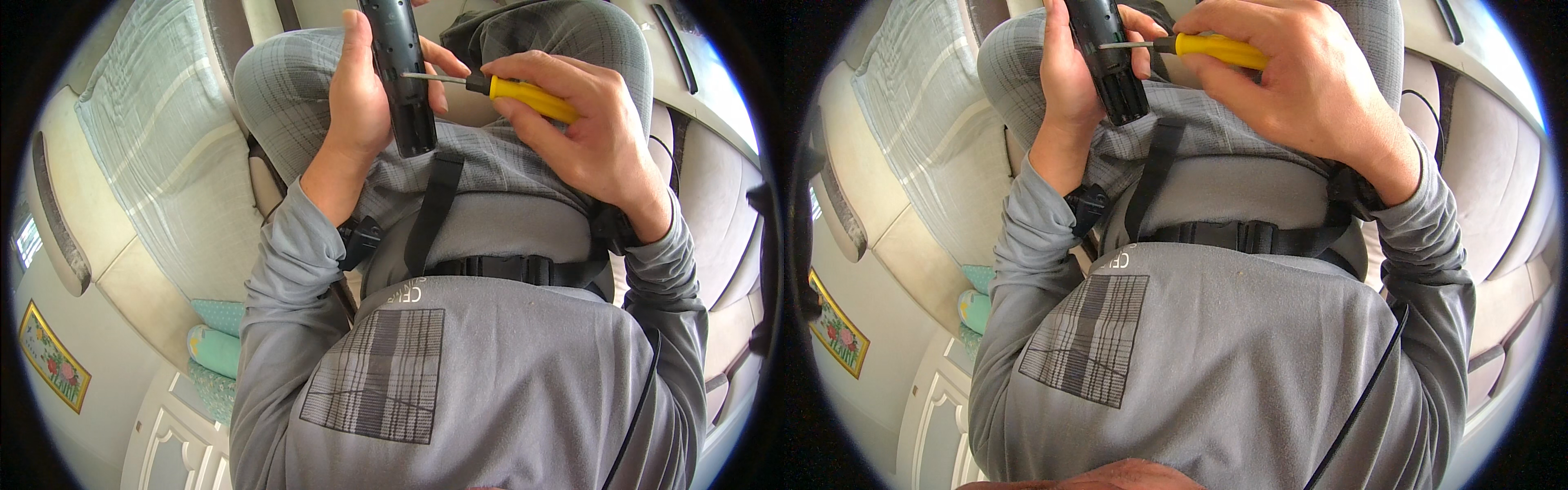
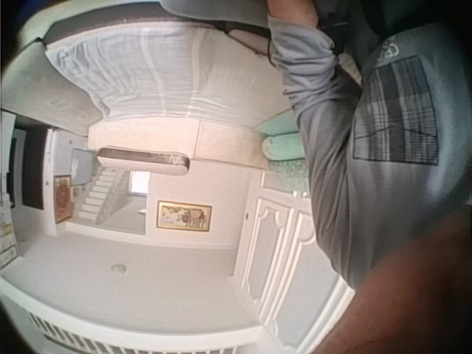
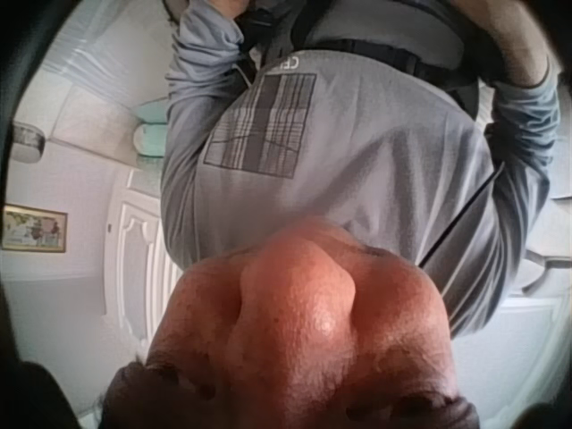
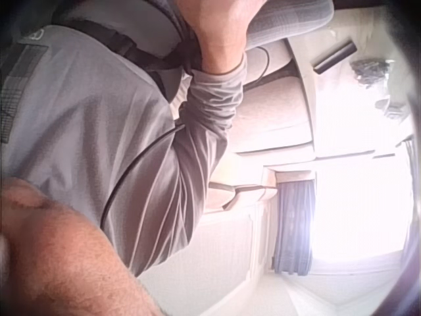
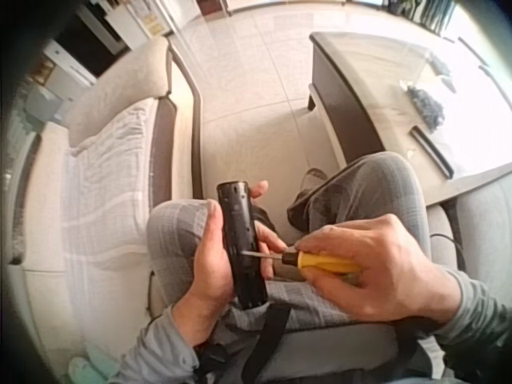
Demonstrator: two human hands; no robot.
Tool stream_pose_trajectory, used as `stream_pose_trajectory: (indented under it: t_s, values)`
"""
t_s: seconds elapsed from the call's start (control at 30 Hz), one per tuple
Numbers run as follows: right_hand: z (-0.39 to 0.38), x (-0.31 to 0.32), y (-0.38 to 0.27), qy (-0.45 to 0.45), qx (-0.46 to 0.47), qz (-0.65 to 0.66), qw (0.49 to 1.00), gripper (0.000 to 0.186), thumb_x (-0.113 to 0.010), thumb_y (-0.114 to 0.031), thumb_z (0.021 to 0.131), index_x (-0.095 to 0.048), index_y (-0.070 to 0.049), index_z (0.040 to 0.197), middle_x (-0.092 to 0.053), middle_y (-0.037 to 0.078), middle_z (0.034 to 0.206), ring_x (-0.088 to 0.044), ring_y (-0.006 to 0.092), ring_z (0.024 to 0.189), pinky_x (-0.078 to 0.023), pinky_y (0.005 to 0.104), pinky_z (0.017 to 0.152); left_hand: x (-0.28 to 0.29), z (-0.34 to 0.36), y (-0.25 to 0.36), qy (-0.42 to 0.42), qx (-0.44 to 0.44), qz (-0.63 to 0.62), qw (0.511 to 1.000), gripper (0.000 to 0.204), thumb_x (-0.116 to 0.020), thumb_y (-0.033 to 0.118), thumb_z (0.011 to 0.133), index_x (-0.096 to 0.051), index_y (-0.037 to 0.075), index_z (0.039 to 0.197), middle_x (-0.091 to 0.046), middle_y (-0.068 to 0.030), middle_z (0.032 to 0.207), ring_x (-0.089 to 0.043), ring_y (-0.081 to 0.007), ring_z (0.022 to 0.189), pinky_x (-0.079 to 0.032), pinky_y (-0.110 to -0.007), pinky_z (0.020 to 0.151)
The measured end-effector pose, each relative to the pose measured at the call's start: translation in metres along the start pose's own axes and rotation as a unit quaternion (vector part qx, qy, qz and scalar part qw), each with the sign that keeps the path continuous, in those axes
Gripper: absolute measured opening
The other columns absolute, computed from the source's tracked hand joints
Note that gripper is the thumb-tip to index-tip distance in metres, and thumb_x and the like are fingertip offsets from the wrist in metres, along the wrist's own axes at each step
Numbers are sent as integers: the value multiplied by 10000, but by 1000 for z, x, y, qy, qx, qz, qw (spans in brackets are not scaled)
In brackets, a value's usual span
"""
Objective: The person uses a yellow-handled screwdriver to pry open the back cover of a black remote control. They then use the screwdriver to adjust or clean the internal circuit board and buttons before reassembling the remote.
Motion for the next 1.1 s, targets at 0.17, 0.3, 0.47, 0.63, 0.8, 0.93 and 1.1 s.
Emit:
stream_pose_trajectory:
  t_s: [0.17, 0.3, 0.47, 0.63, 0.8, 0.93, 1.1]
  values:
    - [1, 0, -3, -2, 1, -4, 1000, 278, -715, -88, 943, -718, 27, 1197, -751, 173, 997, -749, 256, 830, -600, 327, 761, -1, 0, 3, -2, -14, 23, 1000, 792, -229, 662, 1084, -345, 67, 1593, -737, -184, 886, -658, -176, 570, -558, -263, 554]
    - [1, 1, -5, 4, 4, -10, 1000, 281, -717, -89, 943, -716, 35, 1195, -751, 178, 973, -749, 250, 804, -599, 317, 750, -5, 0, 9, 16, -59, 147, 987, 792, -225, 655, 1087, -373, 48, 1574, -730, -156, 861, -634, -152, 555, -535, -246, 543]
    - [1, -2, -6, 0, -16, -4, 1000, 265, -711, -84, 942, -718, 25, 1184, -744, 173, 933, -735, 231, 755, -587, 312, 701, -4, -3, 9, 42, -61, 182, 981, 772, -218, 639, 1094, -410, 40, 1542, -727, -152, 854, -632, -149, 555, -530, -244, 542]
    - [-2, 0, -8, -18, -29, -24, 999, 249, -699, -83, 944, -722, 9, 1173, -729, 149, 859, -707, 210, 684, -556, 300, 634, 3, -1, 1, 19, -5, 6, 1000, 746, -222, 620, 1101, -411, 42, 1534, -753, -212, 940, -670, -189, 568, -556, -273, 546]
    - [-4, 6, -8, -1, -31, -34, 999, 245, -698, -98, 946, -725, 1, 1169, -724, 142, 842, -697, 201, 664, -544, 291, 617, 5, -1, 1, -3, 9, -34, 999, 723, -223, 609, 1104, -409, 62, 1538, -759, -248, 997, -697, -217, 564, -586, -305, 526]
    - [-4, 5, -8, -3, -27, -46, 999, 250, -702, -108, 951, -727, -2, 1176, -734, 143, 861, -695, 202, 662, -546, 291, 617, 4, -1, 1, -1, 15, -47, 999, 720, -222, 608, 1103, -408, 67, 1540, -759, -245, 993, -705, -215, 567, -596, -307, 526]
    - [-3, 4, -8, 7, -15, -43, 999, 264, -707, -120, 955, -729, -6, 1192, -743, 149, 878, -697, 209, 661, -552, 293, 618, 4, -1, 2, -2, 15, -31, 999, 721, -224, 609, 1103, -402, 70, 1546, -758, -247, 993, -705, -215, 567, -594, -308, 522]
Point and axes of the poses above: each hand's wrist, its own z-axis towards the middle knuckle, its own x-axis out of the back of the hand, y = z × x, the point moved 7 cm from there along z, towards the middle knuckle
